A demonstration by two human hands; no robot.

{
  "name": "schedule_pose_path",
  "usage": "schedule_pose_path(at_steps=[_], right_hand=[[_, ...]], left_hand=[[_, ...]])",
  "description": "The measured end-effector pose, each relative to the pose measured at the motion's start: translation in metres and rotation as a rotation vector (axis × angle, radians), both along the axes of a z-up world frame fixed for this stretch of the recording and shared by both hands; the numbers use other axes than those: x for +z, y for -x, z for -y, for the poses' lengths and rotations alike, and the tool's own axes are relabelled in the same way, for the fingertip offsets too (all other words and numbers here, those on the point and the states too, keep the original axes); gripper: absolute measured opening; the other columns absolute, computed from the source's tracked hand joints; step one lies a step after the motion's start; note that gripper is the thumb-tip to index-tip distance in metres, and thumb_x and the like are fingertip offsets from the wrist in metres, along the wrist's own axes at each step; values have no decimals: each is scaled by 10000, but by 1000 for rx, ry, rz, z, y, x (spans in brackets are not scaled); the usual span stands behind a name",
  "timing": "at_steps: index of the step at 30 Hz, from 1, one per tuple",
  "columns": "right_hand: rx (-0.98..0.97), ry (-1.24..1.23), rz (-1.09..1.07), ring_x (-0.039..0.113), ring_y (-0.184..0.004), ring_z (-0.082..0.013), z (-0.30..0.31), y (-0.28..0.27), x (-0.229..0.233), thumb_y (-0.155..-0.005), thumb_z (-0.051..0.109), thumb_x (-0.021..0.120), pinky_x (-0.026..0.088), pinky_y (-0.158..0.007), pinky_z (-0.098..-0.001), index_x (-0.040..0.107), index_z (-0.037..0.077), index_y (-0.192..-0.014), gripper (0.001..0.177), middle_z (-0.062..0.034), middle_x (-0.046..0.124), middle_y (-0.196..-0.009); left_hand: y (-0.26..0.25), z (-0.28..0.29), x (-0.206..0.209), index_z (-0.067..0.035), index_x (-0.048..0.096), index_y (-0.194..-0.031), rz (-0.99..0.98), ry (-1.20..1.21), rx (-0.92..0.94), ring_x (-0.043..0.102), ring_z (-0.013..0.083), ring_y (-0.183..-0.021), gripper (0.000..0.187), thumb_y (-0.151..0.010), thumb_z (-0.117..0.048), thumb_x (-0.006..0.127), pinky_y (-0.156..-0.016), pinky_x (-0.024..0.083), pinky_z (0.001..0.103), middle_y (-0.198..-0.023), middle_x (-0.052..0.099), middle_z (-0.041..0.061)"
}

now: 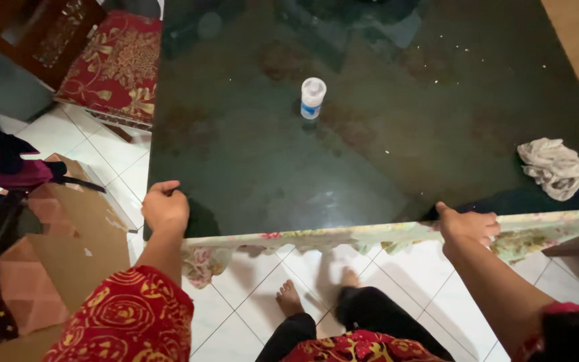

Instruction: The person sweeps the floor with a broom, wipes a glass tabletop with a cloth, and organizes various plastic bags, documents, and small items into a wooden drawer.

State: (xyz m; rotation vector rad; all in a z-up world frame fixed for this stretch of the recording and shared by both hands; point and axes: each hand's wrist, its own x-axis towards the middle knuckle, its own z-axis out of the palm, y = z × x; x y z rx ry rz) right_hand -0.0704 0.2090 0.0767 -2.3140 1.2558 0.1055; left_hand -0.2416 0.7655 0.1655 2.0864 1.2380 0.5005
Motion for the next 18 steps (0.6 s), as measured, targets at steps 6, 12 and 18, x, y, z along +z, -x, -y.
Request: schedule_pose_path(at_steps=[6,12,18], right_hand=[[138,106,54,330,-1436,-426,-56,6,-10,-695,522,935,354,-1118,-567,229,23,-1528,1200,-130,202,-1629],[-20,1,42,451,-1341,-428,-98,18,28,-728,504,868,426,-1064,-561,257,68,-1540,1106,-72,240,-1631],[-145,-19,65,506,-1282,-405,-124,20,30,-759,574,800,456,-1023,-544,304,84,-1512,1026,-84,346,-1539]], left_hand=[[0,-18,19,-186,740,-1170,-285,50,57,445,371,-1308,398,-781,-100,744,-1007,447,492,-1354,569,146],[-3,-39,12,-74,412,-1443,-365,169,177,421,415,-1294,902,-720,-260,918,-1036,412,496,-1375,507,203],[0,-81,-35,-4,660,-1321,-296,316,-20,674,370,-1201,691,-811,-437,832,-1035,506,445,-1306,696,229]])
